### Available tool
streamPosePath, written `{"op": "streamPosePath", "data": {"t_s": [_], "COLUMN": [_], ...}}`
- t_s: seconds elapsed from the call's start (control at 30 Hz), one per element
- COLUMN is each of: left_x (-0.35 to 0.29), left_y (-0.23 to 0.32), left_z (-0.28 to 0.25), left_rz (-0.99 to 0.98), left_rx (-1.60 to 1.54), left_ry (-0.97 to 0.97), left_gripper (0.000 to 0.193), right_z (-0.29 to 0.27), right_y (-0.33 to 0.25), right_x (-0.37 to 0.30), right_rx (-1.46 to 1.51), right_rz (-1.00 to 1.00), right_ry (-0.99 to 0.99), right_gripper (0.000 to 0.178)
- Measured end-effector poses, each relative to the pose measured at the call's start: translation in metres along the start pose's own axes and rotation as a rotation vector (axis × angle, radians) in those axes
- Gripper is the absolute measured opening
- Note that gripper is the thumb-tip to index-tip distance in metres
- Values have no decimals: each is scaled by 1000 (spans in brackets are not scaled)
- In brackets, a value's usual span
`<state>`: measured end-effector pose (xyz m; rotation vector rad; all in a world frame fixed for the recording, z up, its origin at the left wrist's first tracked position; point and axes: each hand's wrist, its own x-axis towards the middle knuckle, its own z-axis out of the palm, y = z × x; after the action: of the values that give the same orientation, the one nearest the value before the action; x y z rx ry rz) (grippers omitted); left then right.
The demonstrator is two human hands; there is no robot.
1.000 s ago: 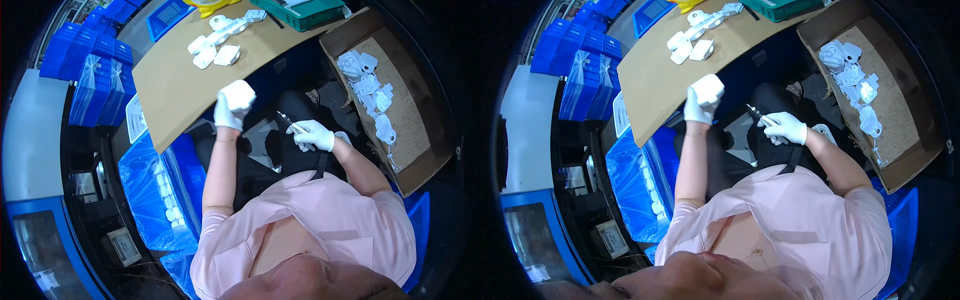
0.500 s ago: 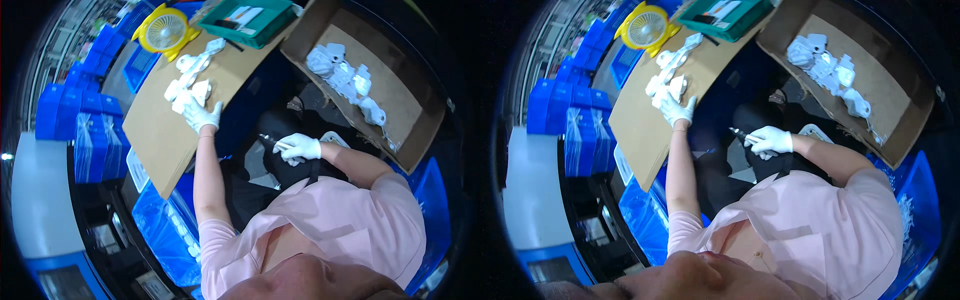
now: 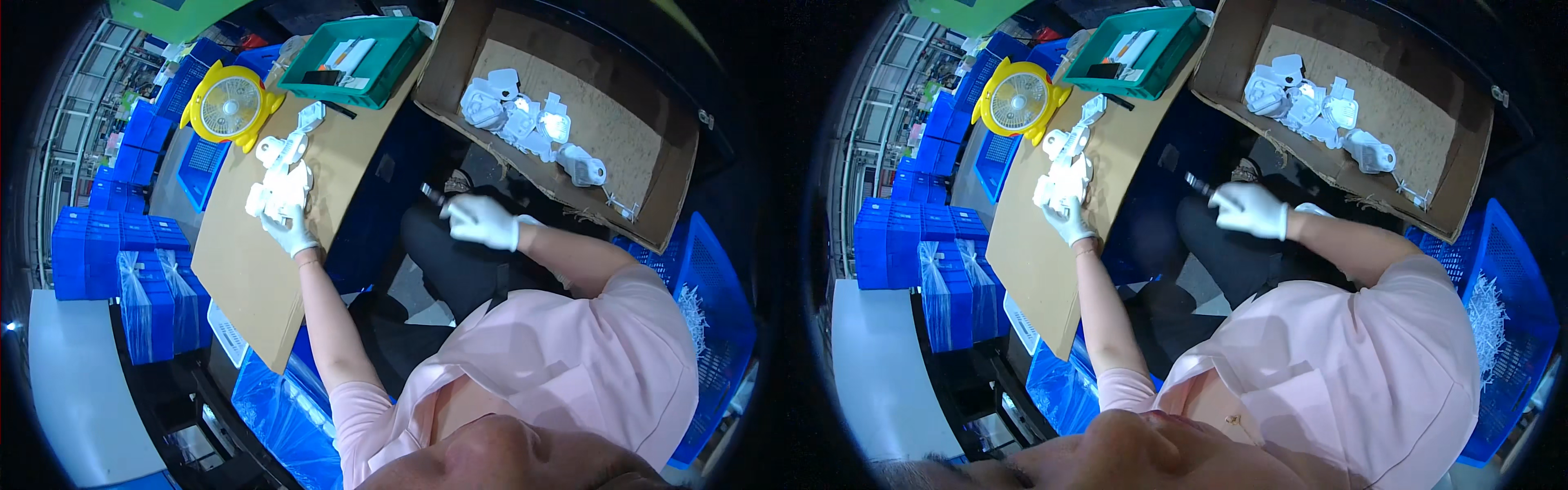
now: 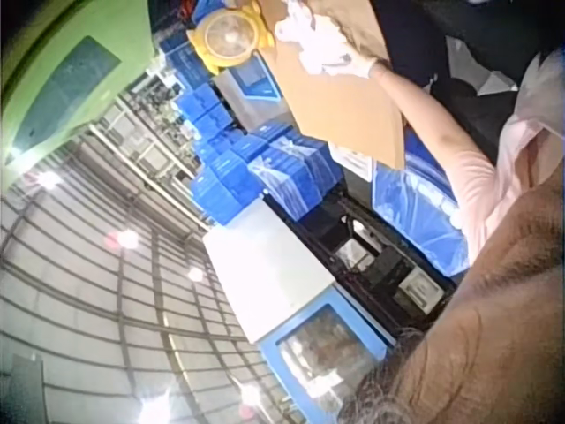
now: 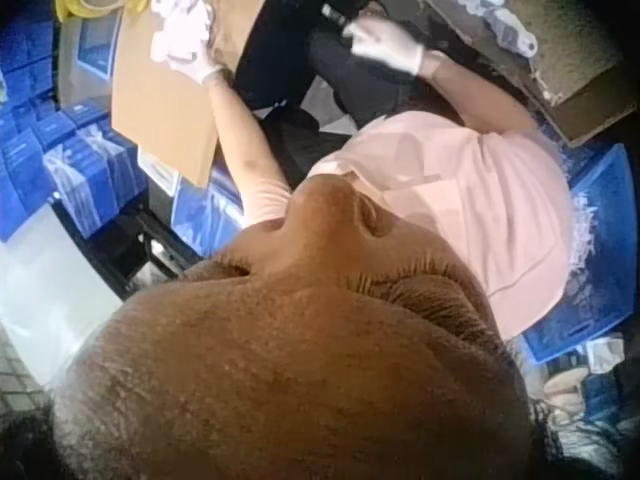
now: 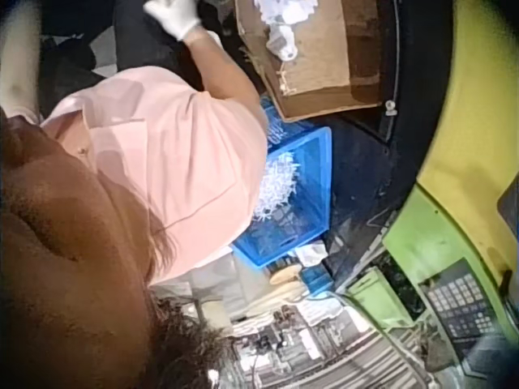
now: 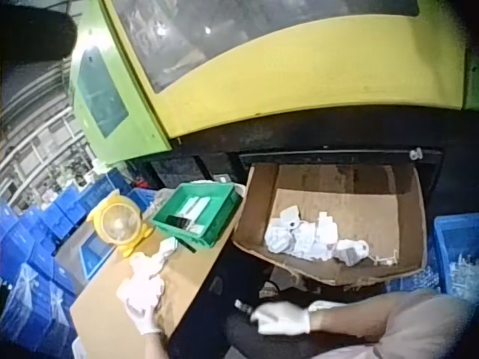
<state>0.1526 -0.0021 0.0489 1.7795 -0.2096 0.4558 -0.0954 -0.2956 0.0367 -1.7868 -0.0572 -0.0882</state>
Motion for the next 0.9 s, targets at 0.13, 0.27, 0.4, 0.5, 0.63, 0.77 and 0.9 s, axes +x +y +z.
{"op": "streamPosePath", "data": {"t_s": [0.13,0.27,0.4,0.5,0.63,0.77,0.9], "left_x": [6,4,-3,-1,0,-13,-47], "left_y": [-18,-35,-39,-40,-56,-49,-27], "left_z": [-20,-32,-55,-15,-74,-74,-70], "left_rz": [-2,-92,-197,-207,-281,-392,-454], "left_rx": [-392,-512,-493,-752,-781,-926,-1018], "left_ry": [100,187,266,130,214,271,236], "left_gripper": [49,38,35,33,33,34,34], "right_z": [-74,-179,-238,-299,-238,-222,-246], "right_y": [11,59,111,246,197,122,148], "right_x": [20,11,-41,-137,-83,-65,-90], "right_rx": [-467,-1090,-978,-756,-411,-887,-853], "right_rz": [88,429,977,909,699,1053,1168], "right_ry": [364,244,191,420,496,386,561], "right_gripper": [35,36,41,47,57,52,47]}}
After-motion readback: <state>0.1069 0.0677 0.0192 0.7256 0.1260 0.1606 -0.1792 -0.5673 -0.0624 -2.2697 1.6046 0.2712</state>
